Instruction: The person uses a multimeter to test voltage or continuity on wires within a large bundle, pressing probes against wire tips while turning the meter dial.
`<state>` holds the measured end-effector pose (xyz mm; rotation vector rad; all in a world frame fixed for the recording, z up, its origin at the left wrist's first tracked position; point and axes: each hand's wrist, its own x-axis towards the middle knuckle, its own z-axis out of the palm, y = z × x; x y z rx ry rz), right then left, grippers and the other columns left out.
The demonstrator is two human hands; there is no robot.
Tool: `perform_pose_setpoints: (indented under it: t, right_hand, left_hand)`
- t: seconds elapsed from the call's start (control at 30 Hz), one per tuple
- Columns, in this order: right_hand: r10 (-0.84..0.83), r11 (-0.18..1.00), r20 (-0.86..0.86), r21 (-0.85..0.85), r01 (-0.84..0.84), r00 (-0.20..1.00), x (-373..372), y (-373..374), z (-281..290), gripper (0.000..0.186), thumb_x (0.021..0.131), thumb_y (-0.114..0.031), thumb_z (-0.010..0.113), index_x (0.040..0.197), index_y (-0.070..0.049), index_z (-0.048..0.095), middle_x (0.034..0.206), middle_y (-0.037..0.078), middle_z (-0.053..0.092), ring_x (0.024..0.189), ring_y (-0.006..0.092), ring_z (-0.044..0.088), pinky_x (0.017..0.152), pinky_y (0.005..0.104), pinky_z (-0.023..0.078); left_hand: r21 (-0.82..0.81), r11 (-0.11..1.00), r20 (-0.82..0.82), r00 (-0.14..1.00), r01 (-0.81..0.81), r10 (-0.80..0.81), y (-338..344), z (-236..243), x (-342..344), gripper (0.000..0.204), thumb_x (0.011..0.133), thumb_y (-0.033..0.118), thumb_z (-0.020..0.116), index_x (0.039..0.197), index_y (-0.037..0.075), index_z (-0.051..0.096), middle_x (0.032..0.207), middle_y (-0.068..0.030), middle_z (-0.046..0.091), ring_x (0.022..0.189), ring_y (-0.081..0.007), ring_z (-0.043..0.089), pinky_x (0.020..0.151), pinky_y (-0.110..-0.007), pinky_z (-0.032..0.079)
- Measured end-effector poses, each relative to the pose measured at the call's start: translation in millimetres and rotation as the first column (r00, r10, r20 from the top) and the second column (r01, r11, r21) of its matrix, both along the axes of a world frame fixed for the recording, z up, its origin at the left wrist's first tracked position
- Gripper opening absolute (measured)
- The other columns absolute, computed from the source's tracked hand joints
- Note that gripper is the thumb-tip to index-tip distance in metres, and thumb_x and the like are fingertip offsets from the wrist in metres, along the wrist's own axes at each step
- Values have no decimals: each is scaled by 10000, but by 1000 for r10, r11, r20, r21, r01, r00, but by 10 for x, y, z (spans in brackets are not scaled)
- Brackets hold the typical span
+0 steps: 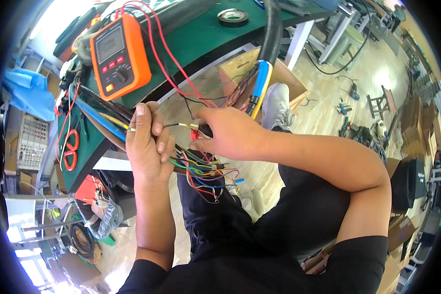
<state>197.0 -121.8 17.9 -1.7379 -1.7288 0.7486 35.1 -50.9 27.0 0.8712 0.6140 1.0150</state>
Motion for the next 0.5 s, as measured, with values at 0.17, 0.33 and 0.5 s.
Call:
perform_pose_setpoints:
  t: [0.17, 0.33, 0.5]
  right_hand:
    - [47, 998, -66, -25, -49, 997, -143, -4, -134, 479, 834, -269, 744, 1169, 38, 593, 957, 198, 670, 895, 321, 667, 793, 380, 514]
    - [-6, 994, -146, -107, -10, 989, -273, 84, -215, 437, 824, -367, 731, 1048, -5, 633, 857, 171, 682, 811, 350, 672, 722, 422, 508]
    - [34, 996, -152, -81, -47, 988, -271, 118, -239, 409, 837, -394, 720, 1024, -39, 641, 807, 144, 670, 783, 350, 668, 688, 433, 503]
  left_hand:
    - [-110, 990, 244, 968, 89, -60, 68, 4, -121, 350, 1032, 361, 492, 1025, 18, 563, 681, 20, 444, 410, -46, 326, 323, -200, 266]
    - [-117, 984, 401, 913, 135, -77, 81, 31, -215, 333, 1048, 361, 453, 1031, 47, 562, 695, 35, 390, 417, -18, 265, 331, -179, 247]
    - [-138, 985, 456, 889, 101, -28, 55, 53, -213, 329, 1050, 344, 451, 1031, 36, 565, 693, 29, 395, 414, -30, 275, 327, -189, 253]
